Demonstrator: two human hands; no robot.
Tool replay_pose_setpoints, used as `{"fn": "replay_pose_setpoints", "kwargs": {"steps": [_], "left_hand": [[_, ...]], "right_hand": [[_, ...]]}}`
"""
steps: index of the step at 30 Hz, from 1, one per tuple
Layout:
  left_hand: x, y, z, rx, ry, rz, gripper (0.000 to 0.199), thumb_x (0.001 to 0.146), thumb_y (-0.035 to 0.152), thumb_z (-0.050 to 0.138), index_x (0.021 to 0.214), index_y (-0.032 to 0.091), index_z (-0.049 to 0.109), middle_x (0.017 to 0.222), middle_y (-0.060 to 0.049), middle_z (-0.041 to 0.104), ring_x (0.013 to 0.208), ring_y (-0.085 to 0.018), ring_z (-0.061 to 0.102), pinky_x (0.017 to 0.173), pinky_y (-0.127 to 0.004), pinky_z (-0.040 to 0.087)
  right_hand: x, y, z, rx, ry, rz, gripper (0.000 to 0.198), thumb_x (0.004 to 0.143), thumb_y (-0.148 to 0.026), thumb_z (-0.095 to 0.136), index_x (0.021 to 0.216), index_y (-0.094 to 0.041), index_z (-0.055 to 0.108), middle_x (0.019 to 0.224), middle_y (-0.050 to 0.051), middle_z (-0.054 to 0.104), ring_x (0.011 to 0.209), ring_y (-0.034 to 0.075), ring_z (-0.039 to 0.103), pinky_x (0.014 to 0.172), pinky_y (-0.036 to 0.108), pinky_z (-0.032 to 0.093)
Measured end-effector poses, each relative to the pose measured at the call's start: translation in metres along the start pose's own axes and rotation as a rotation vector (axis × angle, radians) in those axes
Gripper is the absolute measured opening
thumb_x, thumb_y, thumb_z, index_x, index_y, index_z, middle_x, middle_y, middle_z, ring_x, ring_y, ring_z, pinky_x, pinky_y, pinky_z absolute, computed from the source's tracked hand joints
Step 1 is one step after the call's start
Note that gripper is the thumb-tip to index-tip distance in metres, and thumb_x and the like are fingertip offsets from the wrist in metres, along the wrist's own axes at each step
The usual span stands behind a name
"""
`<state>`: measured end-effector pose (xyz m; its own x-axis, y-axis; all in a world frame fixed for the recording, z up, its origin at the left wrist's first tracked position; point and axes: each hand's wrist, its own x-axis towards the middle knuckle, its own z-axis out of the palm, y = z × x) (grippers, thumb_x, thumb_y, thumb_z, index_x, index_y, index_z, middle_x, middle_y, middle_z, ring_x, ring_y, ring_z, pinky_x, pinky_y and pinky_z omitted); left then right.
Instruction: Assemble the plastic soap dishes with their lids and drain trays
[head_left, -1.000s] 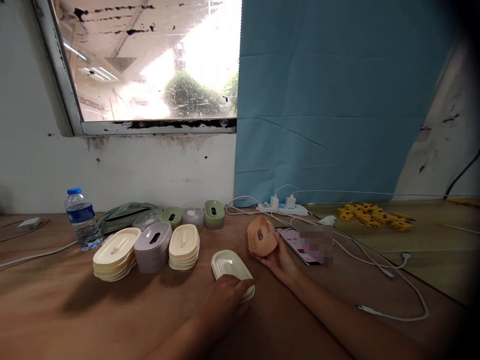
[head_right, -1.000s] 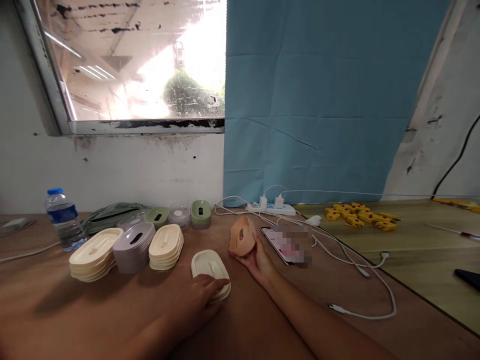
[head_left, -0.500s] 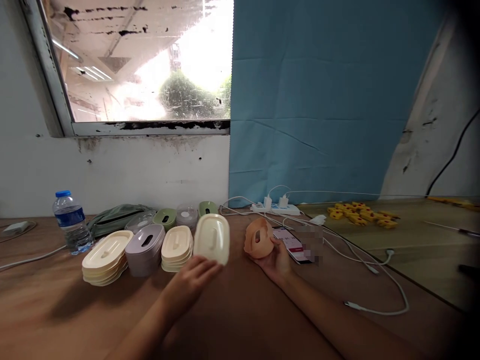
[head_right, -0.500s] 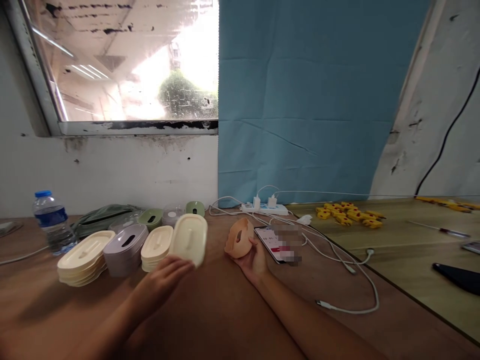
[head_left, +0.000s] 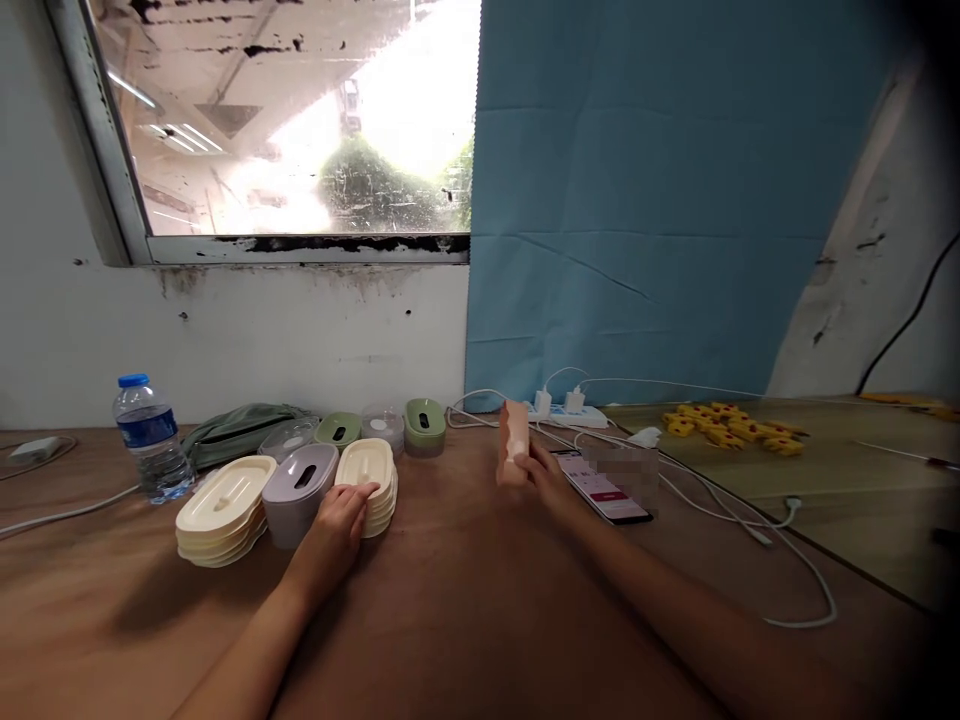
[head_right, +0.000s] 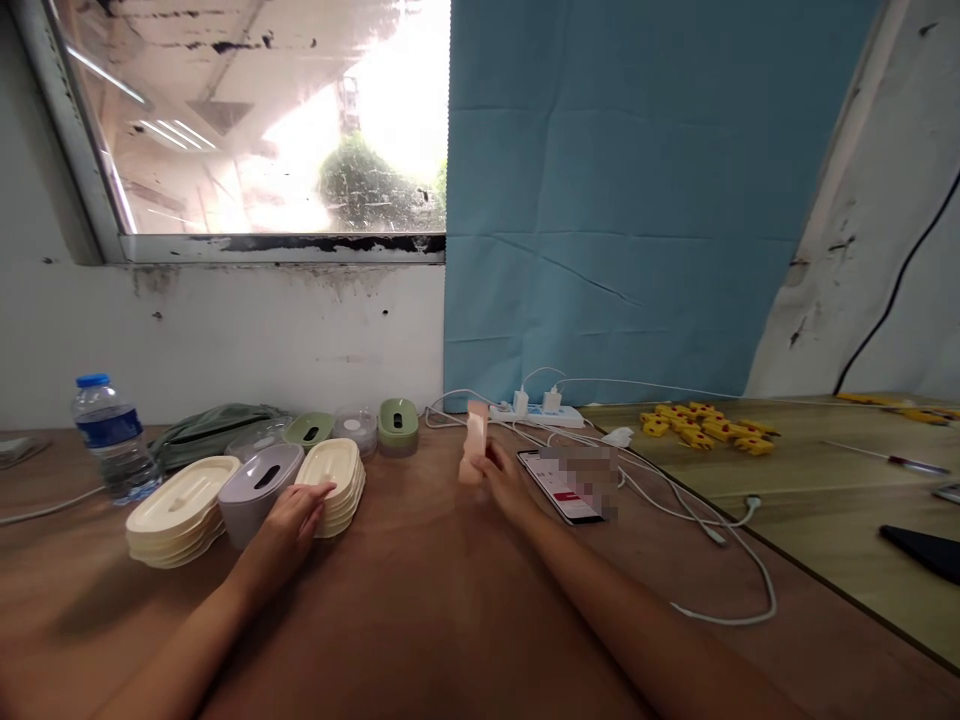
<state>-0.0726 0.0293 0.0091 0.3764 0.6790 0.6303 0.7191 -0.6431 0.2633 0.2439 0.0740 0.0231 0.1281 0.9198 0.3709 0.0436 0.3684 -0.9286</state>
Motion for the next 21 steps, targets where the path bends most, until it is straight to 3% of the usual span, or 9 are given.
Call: {"fn": "replay_pose_setpoints", "kwargs": {"steps": [4, 9, 14, 21], "left_hand": [[0.001, 0.005, 0.001, 0.021, 0.029, -0.012, 0.033, 0.082, 0.015, 0.036, 0.114, 0.018, 0.044, 0.099, -0.01, 0.057, 0.096, -0.023, 0.049, 0.085, -0.042, 0.04], [0.002, 0.014, -0.003, 0.086, 0.032, 0.03, 0.037, 0.075, 0.011, 0.042, 0.112, 0.017, 0.045, 0.104, -0.01, 0.055, 0.103, -0.024, 0.046, 0.092, -0.045, 0.033], [0.003, 0.015, -0.005, 0.131, 0.002, 0.046, 0.041, 0.068, 0.008, 0.047, 0.107, 0.018, 0.048, 0.105, -0.007, 0.055, 0.103, -0.023, 0.046, 0.095, -0.042, 0.032], [0.003, 0.012, -0.003, 0.112, -0.011, 0.036, 0.038, 0.069, 0.009, 0.047, 0.106, 0.018, 0.049, 0.104, -0.007, 0.055, 0.103, -0.022, 0.045, 0.095, -0.041, 0.032]], "right_hand": [[0.05, -0.014, 0.037, -0.37, 0.018, -0.17, 0.029, 0.064, -0.042, 0.056, 0.082, -0.02, 0.047, 0.082, 0.003, 0.056, 0.075, 0.019, 0.051, 0.067, 0.029, 0.038], [0.094, -0.018, 0.097, -0.749, -0.078, -0.255, 0.026, 0.065, -0.035, 0.06, 0.083, -0.019, 0.049, 0.09, 0.006, 0.058, 0.086, 0.023, 0.05, 0.074, 0.031, 0.037], [0.103, -0.009, 0.137, -1.05, -0.139, -0.199, 0.024, 0.073, -0.037, 0.055, 0.086, -0.017, 0.053, 0.099, 0.013, 0.057, 0.097, 0.027, 0.048, 0.077, 0.035, 0.037], [0.103, -0.004, 0.156, -1.326, -0.175, -0.056, 0.042, 0.079, -0.049, 0.047, 0.104, -0.015, 0.051, 0.11, 0.01, 0.051, 0.106, 0.026, 0.043, 0.083, 0.043, 0.037]]}}
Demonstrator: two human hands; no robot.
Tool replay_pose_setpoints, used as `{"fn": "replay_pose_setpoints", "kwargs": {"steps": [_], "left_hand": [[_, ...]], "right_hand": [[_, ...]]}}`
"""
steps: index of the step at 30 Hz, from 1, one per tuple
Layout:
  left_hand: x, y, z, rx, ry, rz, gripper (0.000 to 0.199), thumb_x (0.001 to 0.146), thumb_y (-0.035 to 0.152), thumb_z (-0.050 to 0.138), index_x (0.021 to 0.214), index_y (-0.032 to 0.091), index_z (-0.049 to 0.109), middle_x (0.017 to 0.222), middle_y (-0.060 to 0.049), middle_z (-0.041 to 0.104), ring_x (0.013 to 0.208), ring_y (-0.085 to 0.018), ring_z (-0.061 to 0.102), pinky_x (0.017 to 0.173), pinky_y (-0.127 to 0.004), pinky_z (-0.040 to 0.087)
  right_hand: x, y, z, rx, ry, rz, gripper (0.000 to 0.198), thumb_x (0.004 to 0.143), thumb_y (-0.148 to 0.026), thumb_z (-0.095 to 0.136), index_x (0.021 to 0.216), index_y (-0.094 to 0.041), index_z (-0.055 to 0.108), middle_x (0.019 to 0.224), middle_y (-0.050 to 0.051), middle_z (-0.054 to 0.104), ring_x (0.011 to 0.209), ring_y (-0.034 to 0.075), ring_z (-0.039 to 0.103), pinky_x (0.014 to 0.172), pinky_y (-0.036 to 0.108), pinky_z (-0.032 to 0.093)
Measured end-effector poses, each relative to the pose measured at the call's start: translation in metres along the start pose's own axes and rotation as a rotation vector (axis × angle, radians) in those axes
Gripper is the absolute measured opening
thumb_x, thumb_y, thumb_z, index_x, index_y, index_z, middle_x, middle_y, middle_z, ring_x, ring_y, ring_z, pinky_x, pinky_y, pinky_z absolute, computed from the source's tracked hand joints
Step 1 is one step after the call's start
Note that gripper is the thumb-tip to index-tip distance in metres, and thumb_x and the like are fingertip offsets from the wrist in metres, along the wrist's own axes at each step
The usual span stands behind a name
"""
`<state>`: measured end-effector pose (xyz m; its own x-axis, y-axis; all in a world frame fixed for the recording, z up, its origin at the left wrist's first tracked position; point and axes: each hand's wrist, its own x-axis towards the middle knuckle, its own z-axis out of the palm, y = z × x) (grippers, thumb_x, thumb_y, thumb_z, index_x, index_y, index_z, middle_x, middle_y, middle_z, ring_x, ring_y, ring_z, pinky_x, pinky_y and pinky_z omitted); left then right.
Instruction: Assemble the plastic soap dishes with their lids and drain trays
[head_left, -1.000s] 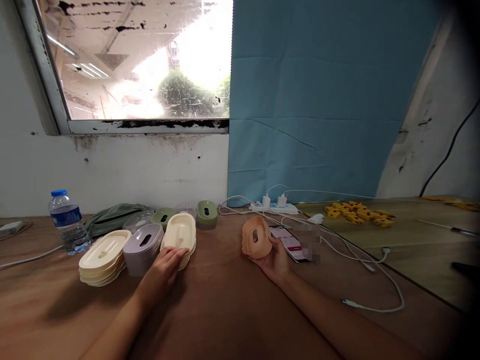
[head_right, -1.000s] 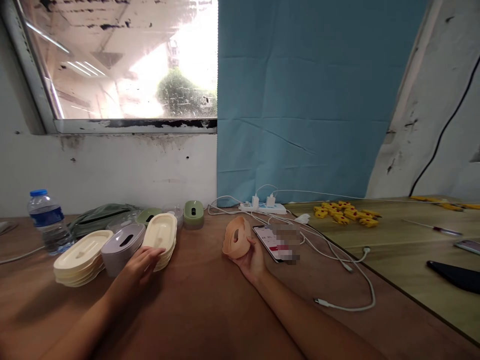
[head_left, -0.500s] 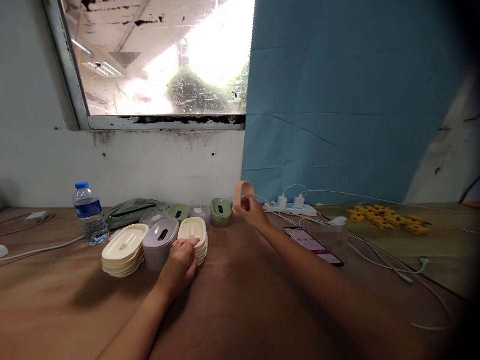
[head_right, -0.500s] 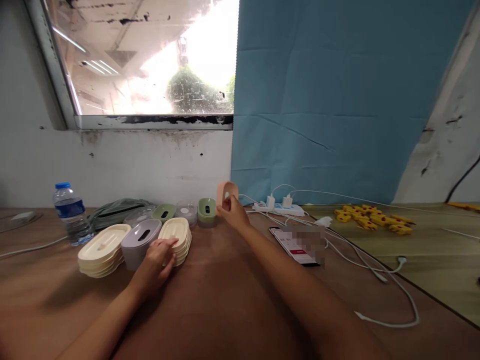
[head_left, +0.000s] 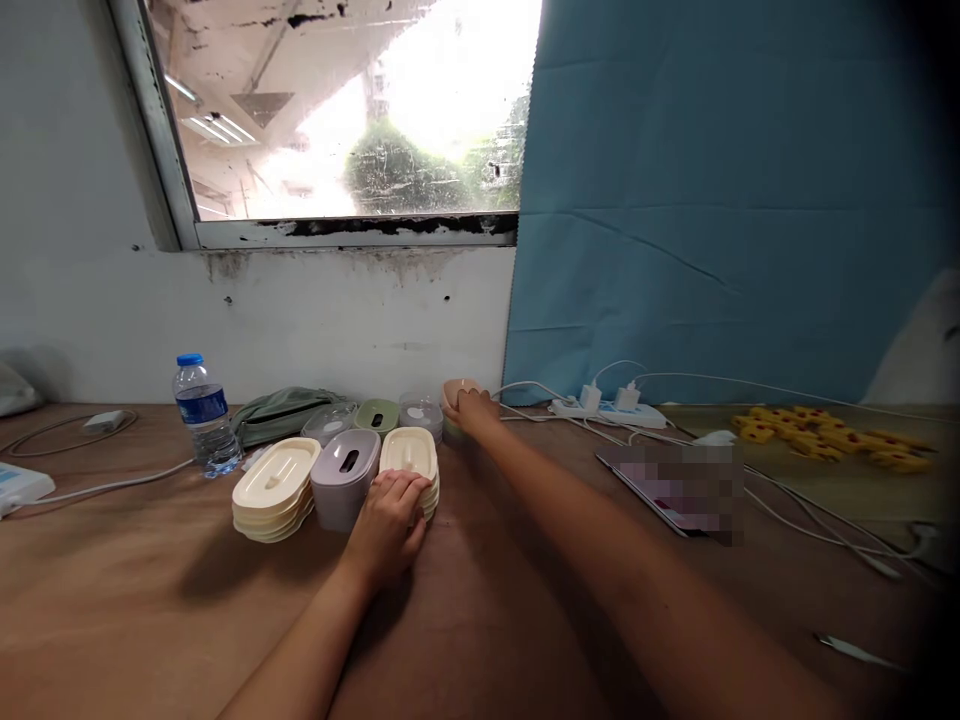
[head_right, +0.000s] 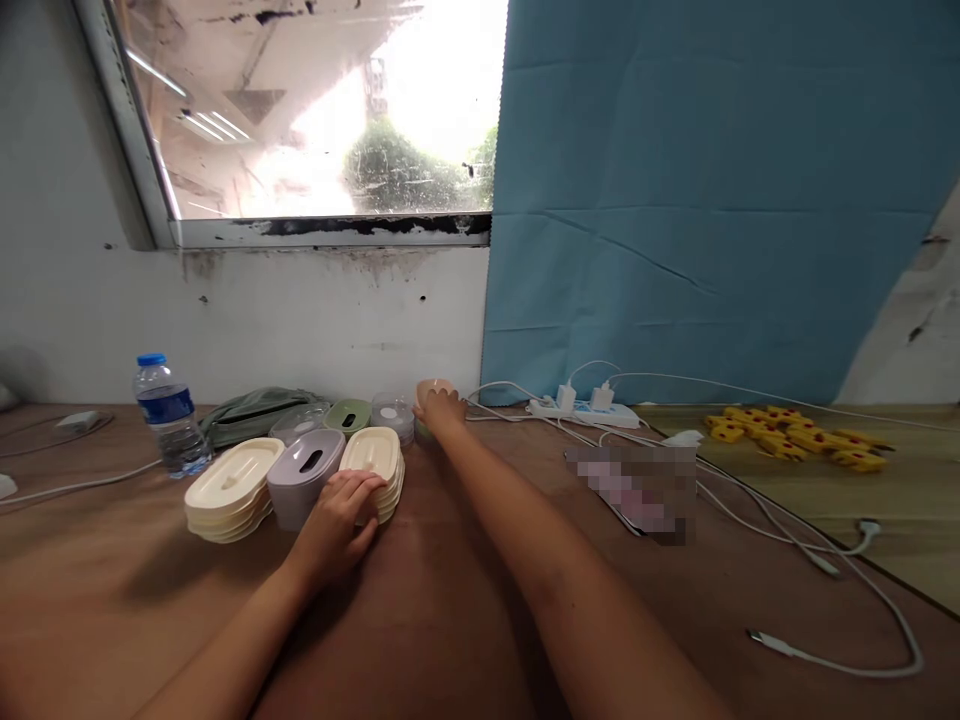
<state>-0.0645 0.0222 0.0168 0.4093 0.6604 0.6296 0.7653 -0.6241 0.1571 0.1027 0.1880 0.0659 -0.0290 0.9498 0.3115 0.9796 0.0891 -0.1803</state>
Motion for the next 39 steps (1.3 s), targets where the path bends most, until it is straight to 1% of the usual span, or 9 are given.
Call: {"fn": "replay_pose_setpoints", "kwargs": {"steps": [3, 7, 14, 20, 25, 29, 34, 37, 39], "left_hand": [[0.0, 0.0, 0.0, -0.003, -0.003, -0.004, 0.038, 0.069, 0.01, 0.047, 0.105, 0.018, 0.049, 0.104, -0.007, 0.055, 0.102, -0.022, 0.045, 0.095, -0.04, 0.032], [0.0, 0.001, -0.001, -0.01, -0.002, -0.007, 0.039, 0.068, 0.009, 0.048, 0.106, 0.018, 0.049, 0.105, -0.007, 0.055, 0.103, -0.022, 0.045, 0.094, -0.041, 0.032], [0.0, 0.001, 0.0, -0.02, -0.013, -0.017, 0.04, 0.068, 0.009, 0.047, 0.106, 0.019, 0.048, 0.105, -0.007, 0.055, 0.102, -0.023, 0.045, 0.095, -0.043, 0.03], [0.0, 0.0, 0.0, -0.022, -0.03, -0.034, 0.039, 0.068, 0.009, 0.048, 0.106, 0.019, 0.048, 0.105, -0.007, 0.055, 0.102, -0.022, 0.045, 0.096, -0.042, 0.03], [0.0, 0.0, 0.0, -0.018, -0.033, -0.027, 0.039, 0.069, 0.009, 0.047, 0.107, 0.019, 0.048, 0.106, -0.007, 0.054, 0.104, -0.023, 0.044, 0.096, -0.042, 0.029], [-0.001, 0.0, 0.0, -0.02, -0.012, -0.009, 0.04, 0.068, 0.01, 0.048, 0.107, 0.018, 0.047, 0.106, -0.008, 0.055, 0.102, -0.023, 0.046, 0.094, -0.043, 0.032], [-0.001, -0.001, 0.0, -0.008, -0.015, -0.008, 0.041, 0.067, 0.01, 0.048, 0.107, 0.018, 0.047, 0.107, -0.008, 0.055, 0.103, -0.024, 0.046, 0.094, -0.043, 0.032], [0.0, -0.001, -0.001, 0.009, 0.001, 0.01, 0.041, 0.069, 0.01, 0.047, 0.108, 0.019, 0.047, 0.112, -0.008, 0.053, 0.107, -0.024, 0.044, 0.095, -0.043, 0.032], [0.0, 0.002, -0.002, 0.032, 0.03, 0.029, 0.039, 0.071, 0.009, 0.045, 0.108, 0.019, 0.047, 0.115, -0.008, 0.051, 0.109, -0.023, 0.042, 0.095, -0.042, 0.031]], "right_hand": [[0.002, -0.004, 0.0, -0.05, -0.014, 0.031, 0.044, 0.081, -0.049, 0.044, 0.109, -0.015, 0.049, 0.115, 0.01, 0.048, 0.11, 0.027, 0.04, 0.084, 0.044, 0.036], [0.004, -0.008, -0.001, -0.069, -0.031, 0.061, 0.045, 0.082, -0.049, 0.042, 0.111, -0.016, 0.047, 0.117, 0.01, 0.046, 0.109, 0.026, 0.041, 0.084, 0.044, 0.037], [0.004, -0.007, 0.003, -0.049, -0.071, 0.061, 0.052, 0.076, -0.054, 0.048, 0.109, -0.014, 0.05, 0.117, 0.014, 0.047, 0.109, 0.03, 0.041, 0.082, 0.043, 0.037], [0.005, -0.002, 0.004, -0.019, -0.015, 0.03, 0.048, 0.081, -0.049, 0.043, 0.116, -0.016, 0.044, 0.117, 0.011, 0.047, 0.107, 0.027, 0.043, 0.085, 0.045, 0.035], [0.001, 0.001, 0.0, 0.048, 0.061, -0.034, 0.041, 0.078, -0.039, 0.051, 0.111, -0.016, 0.047, 0.116, 0.012, 0.049, 0.108, 0.029, 0.041, 0.087, 0.046, 0.031], [-0.002, 0.004, -0.003, 0.156, 0.153, -0.055, 0.031, 0.075, -0.028, 0.051, 0.103, -0.016, 0.052, 0.114, 0.014, 0.05, 0.109, 0.03, 0.039, 0.089, 0.043, 0.028], [-0.005, 0.014, -0.004, 0.408, 0.291, -0.002, 0.035, 0.072, -0.024, 0.049, 0.106, -0.015, 0.048, 0.114, 0.014, 0.047, 0.108, 0.028, 0.038, 0.091, 0.038, 0.027], [-0.022, 0.024, -0.002, 0.626, 0.365, 0.042, 0.033, 0.073, -0.022, 0.041, 0.106, -0.016, 0.043, 0.114, 0.011, 0.046, 0.106, 0.024, 0.039, 0.088, 0.034, 0.031], [-0.042, 0.034, 0.002, 0.784, 0.381, 0.068, 0.027, 0.074, -0.023, 0.037, 0.1, -0.018, 0.042, 0.105, 0.009, 0.049, 0.097, 0.022, 0.044, 0.08, 0.032, 0.037]]}}
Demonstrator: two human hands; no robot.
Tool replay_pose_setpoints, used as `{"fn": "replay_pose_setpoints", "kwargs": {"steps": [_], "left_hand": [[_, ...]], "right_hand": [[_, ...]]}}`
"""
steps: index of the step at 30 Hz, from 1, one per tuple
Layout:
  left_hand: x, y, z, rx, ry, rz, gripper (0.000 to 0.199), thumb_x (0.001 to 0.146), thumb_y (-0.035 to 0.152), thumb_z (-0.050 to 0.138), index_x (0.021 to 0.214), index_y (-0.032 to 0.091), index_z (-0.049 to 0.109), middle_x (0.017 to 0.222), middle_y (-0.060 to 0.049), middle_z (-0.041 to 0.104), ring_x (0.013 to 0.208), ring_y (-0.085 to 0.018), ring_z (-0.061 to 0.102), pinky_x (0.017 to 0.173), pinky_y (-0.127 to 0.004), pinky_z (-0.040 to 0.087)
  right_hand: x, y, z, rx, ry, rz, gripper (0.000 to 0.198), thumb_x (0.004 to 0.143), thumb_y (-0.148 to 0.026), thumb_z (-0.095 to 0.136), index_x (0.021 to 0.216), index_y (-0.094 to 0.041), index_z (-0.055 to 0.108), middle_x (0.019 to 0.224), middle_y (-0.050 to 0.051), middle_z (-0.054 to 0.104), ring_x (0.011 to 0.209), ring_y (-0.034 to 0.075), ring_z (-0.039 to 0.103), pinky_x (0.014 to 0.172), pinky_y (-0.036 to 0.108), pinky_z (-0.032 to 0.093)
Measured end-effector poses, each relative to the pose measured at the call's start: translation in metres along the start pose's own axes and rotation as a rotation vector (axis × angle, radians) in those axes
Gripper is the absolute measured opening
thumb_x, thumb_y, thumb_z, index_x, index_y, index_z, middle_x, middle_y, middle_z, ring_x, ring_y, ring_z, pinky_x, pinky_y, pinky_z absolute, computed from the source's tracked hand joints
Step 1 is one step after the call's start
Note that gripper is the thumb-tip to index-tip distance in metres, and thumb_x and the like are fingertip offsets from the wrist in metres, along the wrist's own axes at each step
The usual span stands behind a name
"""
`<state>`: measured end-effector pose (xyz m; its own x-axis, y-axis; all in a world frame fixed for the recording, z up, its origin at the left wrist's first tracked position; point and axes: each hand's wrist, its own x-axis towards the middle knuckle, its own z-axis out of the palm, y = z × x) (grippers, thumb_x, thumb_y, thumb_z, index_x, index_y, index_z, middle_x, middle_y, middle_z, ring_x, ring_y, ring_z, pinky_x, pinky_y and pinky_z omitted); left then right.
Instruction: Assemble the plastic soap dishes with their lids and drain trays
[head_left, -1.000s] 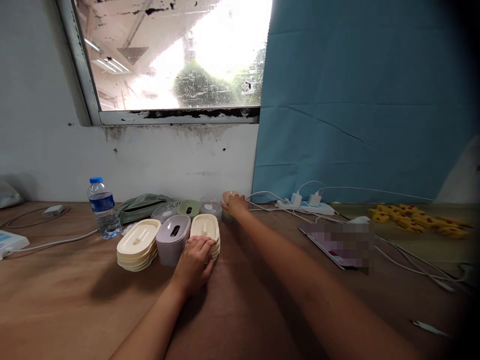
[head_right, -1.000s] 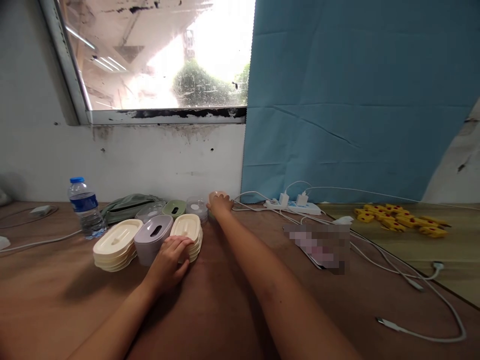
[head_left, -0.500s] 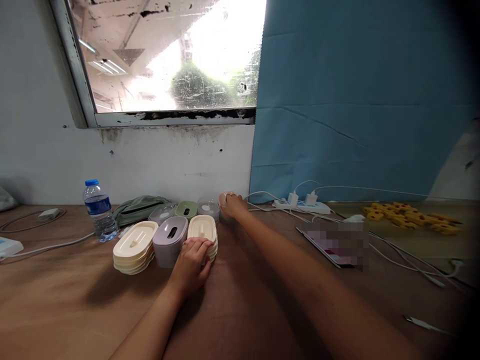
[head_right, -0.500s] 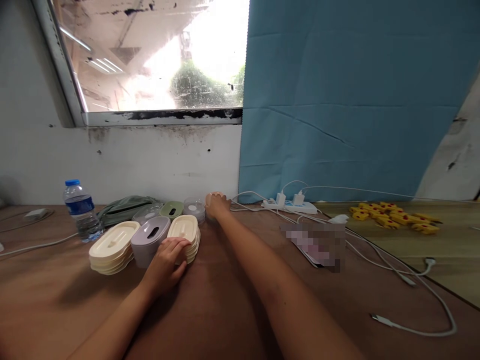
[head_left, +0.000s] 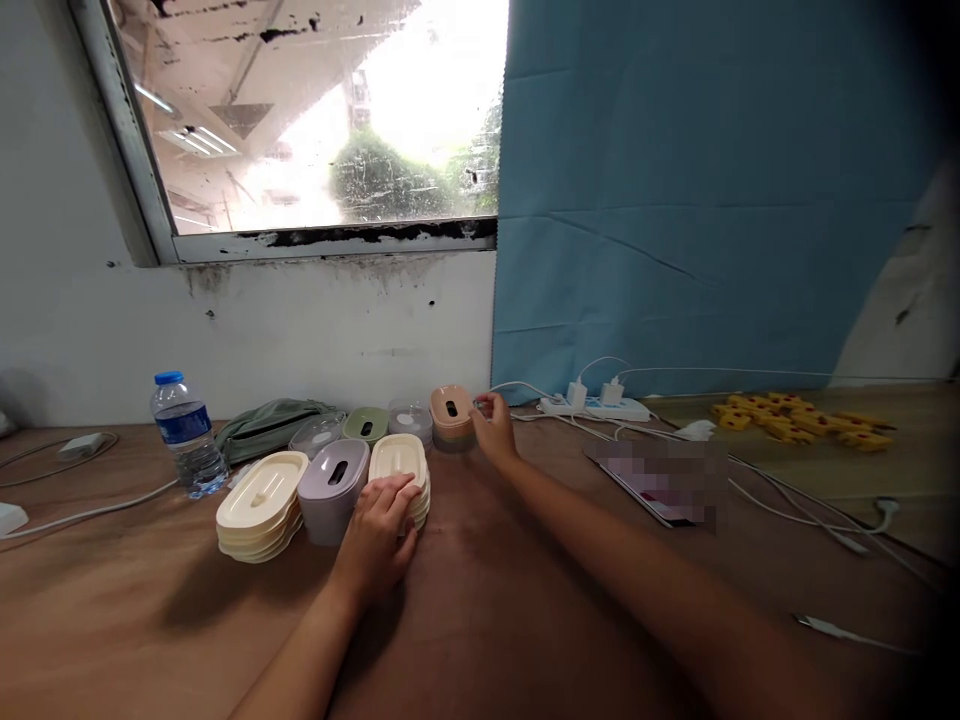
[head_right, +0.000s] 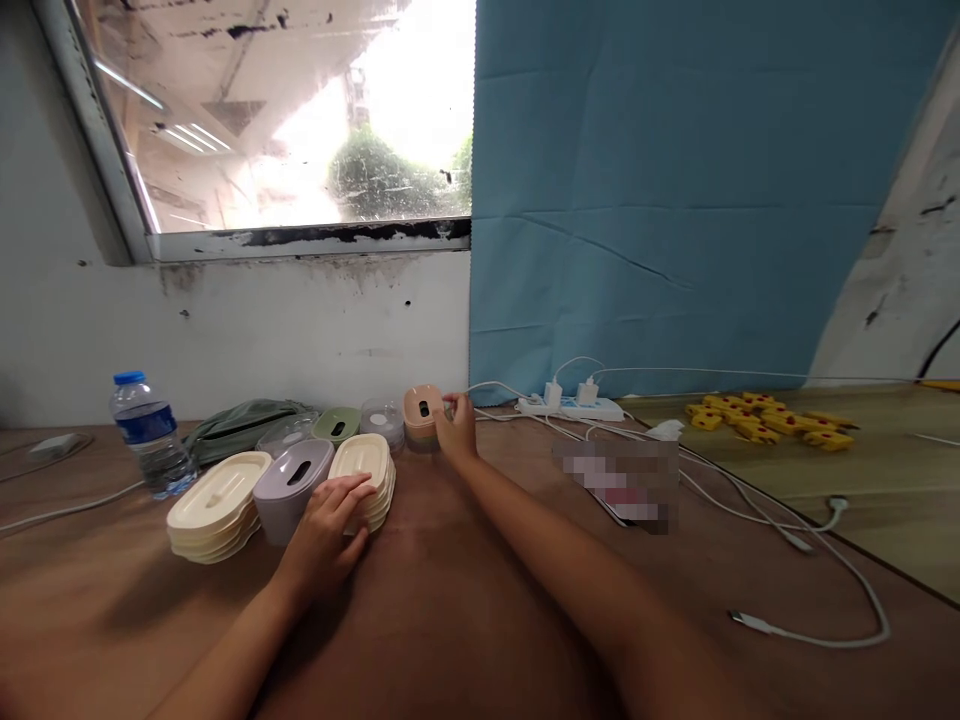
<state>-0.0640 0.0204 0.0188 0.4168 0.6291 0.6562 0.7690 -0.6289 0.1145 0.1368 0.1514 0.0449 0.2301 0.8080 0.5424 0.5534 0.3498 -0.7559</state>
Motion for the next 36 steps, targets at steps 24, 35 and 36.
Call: {"fn": "replay_pose_setpoints", "kwargs": {"steps": [24, 35, 36], "left_hand": [[-0.003, 0.054, 0.014, -0.159, -0.535, -0.135, 0.011, 0.075, 0.02, 0.041, 0.067, 0.018, 0.048, 0.064, 0.001, 0.056, 0.057, -0.011, 0.048, 0.051, -0.02, 0.029], [-0.004, 0.037, 0.012, -0.242, -0.527, -0.202, 0.015, 0.077, 0.025, 0.041, 0.067, 0.017, 0.049, 0.061, 0.002, 0.053, 0.056, -0.01, 0.045, 0.051, -0.019, 0.029], [-0.005, 0.036, 0.012, -0.235, -0.524, -0.196, 0.015, 0.077, 0.024, 0.041, 0.067, 0.017, 0.049, 0.062, 0.002, 0.053, 0.057, -0.01, 0.045, 0.051, -0.019, 0.029]], "right_hand": [[-0.117, 0.039, -0.118, 0.783, -0.431, 0.559, 0.018, 0.059, -0.023, 0.048, 0.051, -0.02, 0.032, 0.039, -0.012, 0.022, 0.033, 0.004, 0.013, 0.037, 0.02, 0.007], [-0.121, 0.037, -0.115, 0.691, -0.473, 0.515, 0.019, 0.06, -0.022, 0.048, 0.051, -0.02, 0.031, 0.037, -0.012, 0.025, 0.034, 0.004, 0.014, 0.038, 0.021, 0.007], [-0.12, 0.038, -0.115, 0.682, -0.478, 0.512, 0.019, 0.06, -0.023, 0.048, 0.052, -0.02, 0.031, 0.037, -0.012, 0.025, 0.034, 0.004, 0.014, 0.038, 0.021, 0.007]]}}
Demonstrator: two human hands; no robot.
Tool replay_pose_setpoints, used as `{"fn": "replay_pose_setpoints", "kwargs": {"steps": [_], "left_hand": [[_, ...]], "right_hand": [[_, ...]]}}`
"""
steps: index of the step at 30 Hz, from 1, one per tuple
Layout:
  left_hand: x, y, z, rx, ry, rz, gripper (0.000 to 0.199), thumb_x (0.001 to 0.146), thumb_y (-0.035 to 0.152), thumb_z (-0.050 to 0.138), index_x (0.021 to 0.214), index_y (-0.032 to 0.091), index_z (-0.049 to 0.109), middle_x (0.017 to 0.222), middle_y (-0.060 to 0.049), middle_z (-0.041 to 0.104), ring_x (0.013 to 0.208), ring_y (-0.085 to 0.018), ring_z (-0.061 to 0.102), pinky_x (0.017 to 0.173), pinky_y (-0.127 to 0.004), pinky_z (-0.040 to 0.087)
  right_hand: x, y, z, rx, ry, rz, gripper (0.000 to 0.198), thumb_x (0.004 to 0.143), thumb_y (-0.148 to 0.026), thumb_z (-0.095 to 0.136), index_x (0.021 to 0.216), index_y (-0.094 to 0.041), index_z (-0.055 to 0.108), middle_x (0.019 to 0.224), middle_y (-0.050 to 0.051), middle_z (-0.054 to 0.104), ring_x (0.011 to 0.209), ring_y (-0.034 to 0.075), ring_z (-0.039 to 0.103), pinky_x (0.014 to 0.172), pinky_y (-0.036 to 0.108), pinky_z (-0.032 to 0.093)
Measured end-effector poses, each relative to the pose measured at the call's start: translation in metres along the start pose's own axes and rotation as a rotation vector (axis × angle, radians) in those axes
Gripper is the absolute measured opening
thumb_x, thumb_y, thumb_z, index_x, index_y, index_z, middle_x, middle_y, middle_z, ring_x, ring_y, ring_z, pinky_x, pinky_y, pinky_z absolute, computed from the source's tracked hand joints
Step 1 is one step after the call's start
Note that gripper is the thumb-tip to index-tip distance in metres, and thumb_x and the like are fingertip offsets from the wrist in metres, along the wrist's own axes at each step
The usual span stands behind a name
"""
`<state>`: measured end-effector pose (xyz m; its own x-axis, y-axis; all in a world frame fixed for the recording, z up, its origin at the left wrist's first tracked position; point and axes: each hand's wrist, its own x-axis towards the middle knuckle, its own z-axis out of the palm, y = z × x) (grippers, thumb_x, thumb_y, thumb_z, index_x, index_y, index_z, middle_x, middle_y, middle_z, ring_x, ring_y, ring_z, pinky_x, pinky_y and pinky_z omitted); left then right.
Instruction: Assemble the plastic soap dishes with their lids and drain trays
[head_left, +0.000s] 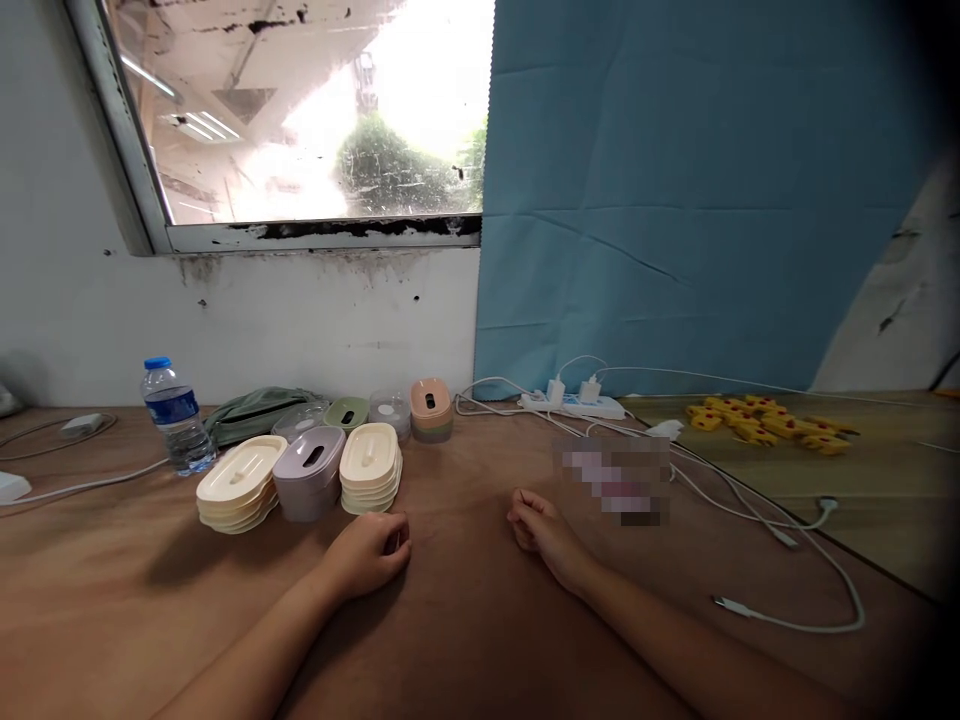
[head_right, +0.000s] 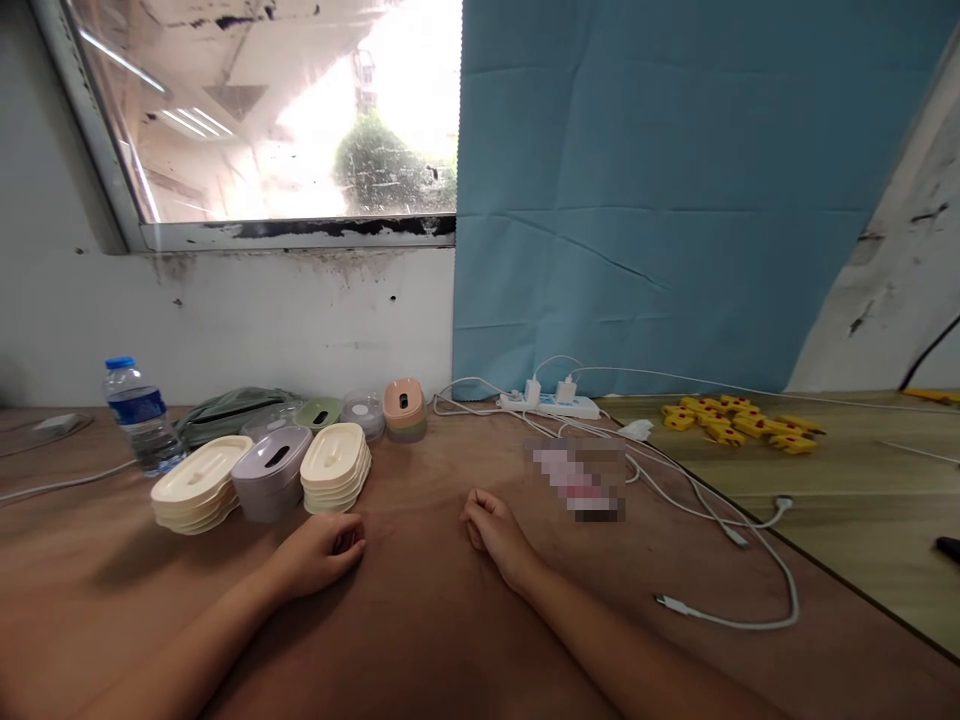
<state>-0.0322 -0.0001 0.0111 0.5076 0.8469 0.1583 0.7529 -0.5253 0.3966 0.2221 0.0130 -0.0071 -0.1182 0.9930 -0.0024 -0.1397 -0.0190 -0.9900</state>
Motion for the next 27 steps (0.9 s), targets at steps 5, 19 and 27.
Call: {"fn": "replay_pose_setpoints", "kwargs": {"steps": [5, 19, 27], "left_hand": [[0.0007, -0.0039, 0.0017, 0.02, -0.021, -0.004, 0.014, 0.077, 0.025, 0.041, 0.069, 0.017, 0.05, 0.063, 0.001, 0.055, 0.057, -0.009, 0.045, 0.051, -0.019, 0.029], [-0.0005, -0.0054, 0.0001, 0.032, -0.024, 0.048, 0.015, 0.078, 0.026, 0.041, 0.068, 0.017, 0.049, 0.065, 0.002, 0.057, 0.057, -0.009, 0.047, 0.05, -0.018, 0.03], [-0.0014, -0.0054, -0.0006, 0.033, -0.015, 0.062, 0.014, 0.077, 0.024, 0.041, 0.069, 0.017, 0.05, 0.067, 0.001, 0.058, 0.057, -0.009, 0.047, 0.05, -0.018, 0.03]], "right_hand": [[0.0015, -0.0004, -0.0014, -0.049, -0.032, 0.016, 0.018, 0.061, -0.024, 0.047, 0.053, -0.02, 0.03, 0.039, -0.011, 0.024, 0.035, 0.004, 0.015, 0.038, 0.021, 0.007], [0.0043, -0.0012, -0.0034, -0.14, -0.153, 0.055, 0.017, 0.059, -0.022, 0.045, 0.053, -0.02, 0.029, 0.038, -0.012, 0.022, 0.034, 0.003, 0.013, 0.037, 0.021, 0.004], [0.0068, -0.0016, -0.0054, -0.169, -0.181, 0.069, 0.017, 0.058, -0.021, 0.044, 0.054, -0.02, 0.027, 0.038, -0.012, 0.021, 0.033, 0.003, 0.011, 0.036, 0.021, 0.004]]}}
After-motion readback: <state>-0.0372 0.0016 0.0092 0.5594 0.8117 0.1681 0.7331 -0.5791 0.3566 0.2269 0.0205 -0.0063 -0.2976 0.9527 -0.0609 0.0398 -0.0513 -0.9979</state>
